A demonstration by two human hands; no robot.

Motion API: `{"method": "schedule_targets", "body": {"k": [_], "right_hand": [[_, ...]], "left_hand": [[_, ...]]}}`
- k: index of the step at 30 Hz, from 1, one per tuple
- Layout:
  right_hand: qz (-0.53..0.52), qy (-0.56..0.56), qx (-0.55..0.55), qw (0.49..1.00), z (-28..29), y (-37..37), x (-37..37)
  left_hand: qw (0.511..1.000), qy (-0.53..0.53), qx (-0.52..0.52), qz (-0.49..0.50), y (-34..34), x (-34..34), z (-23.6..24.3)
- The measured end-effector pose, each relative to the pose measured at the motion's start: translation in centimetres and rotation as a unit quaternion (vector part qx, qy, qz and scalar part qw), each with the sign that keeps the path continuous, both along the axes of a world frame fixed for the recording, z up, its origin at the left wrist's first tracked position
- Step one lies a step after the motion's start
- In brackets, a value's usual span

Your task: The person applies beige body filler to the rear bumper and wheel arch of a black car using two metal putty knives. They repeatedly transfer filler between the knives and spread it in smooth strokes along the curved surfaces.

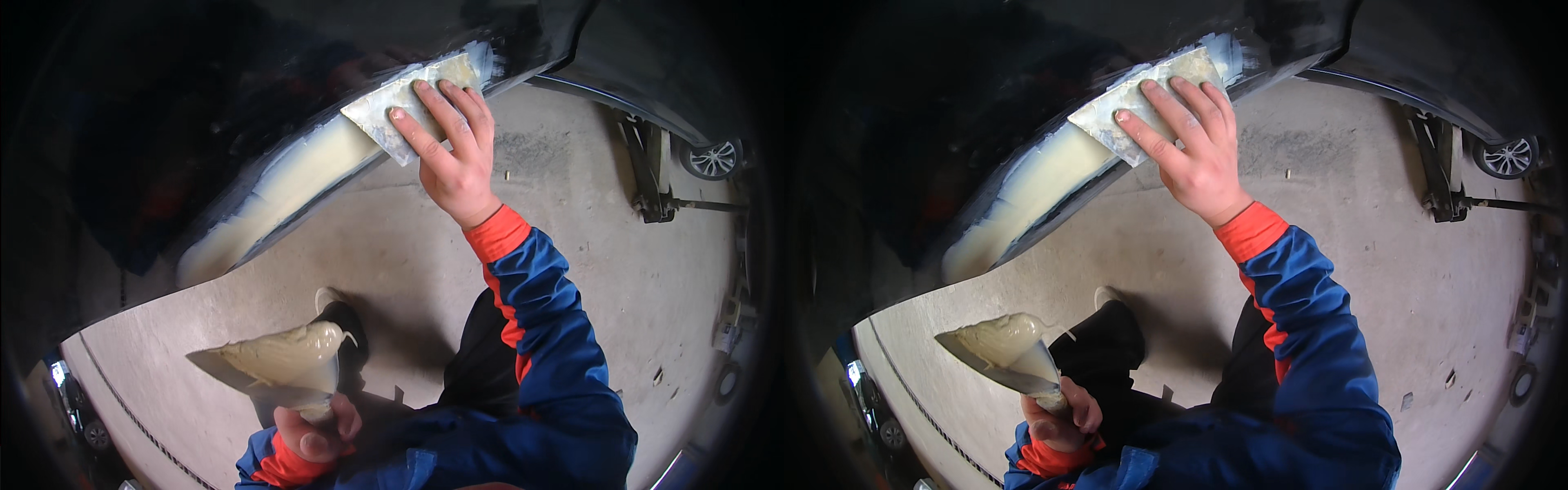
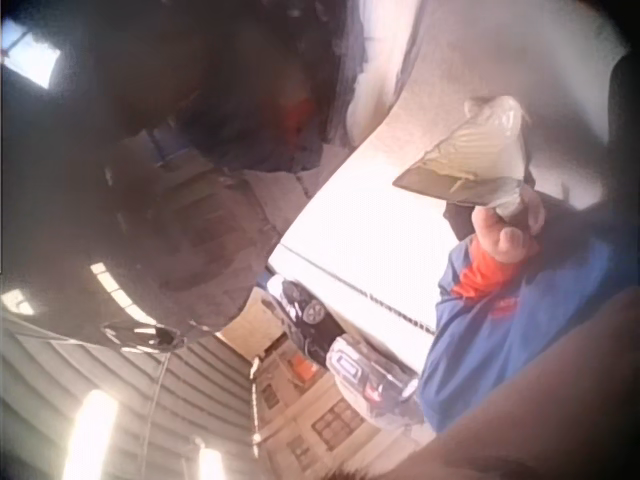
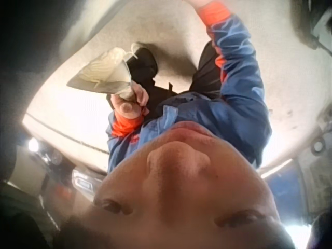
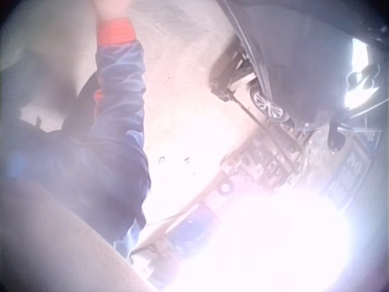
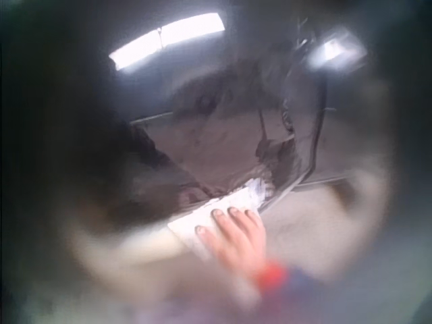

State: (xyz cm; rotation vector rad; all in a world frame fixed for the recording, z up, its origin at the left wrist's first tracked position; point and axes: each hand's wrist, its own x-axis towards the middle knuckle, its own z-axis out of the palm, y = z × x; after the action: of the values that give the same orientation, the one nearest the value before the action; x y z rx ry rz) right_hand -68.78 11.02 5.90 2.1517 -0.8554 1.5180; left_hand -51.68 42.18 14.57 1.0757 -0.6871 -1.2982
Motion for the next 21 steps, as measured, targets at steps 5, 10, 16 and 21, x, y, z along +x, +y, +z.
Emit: {"method": "schedule_targets", "body": {"k": [5, 10, 16, 21], "right_hand": [[0.002, 0.015, 0.014, 1.0, -1.6, 0.3, 0.9], [0.001, 0.023, 0.027, 0.999, -3.3, 0.8, 0.7], [-0.007, 0.043, 0.018, 0.999, -5.6, 0.4, -0.1], [-0.01, 0.106, 0.055, 0.993, -5.7, 1.3, -2.1]], "left_hand": [[1.0, -0.014, -0.009, 0.019, 0.1, 0.5, 1.2], [0.999, -0.024, -0.009, 0.035, 0.4, 0.4, 1.3], [0.999, -0.01, -0.01, 0.038, 0.9, -0.3, 1.2], [1.0, -0.011, -0.011, 0.02, 0.9, -0.5, 1.1]]}}
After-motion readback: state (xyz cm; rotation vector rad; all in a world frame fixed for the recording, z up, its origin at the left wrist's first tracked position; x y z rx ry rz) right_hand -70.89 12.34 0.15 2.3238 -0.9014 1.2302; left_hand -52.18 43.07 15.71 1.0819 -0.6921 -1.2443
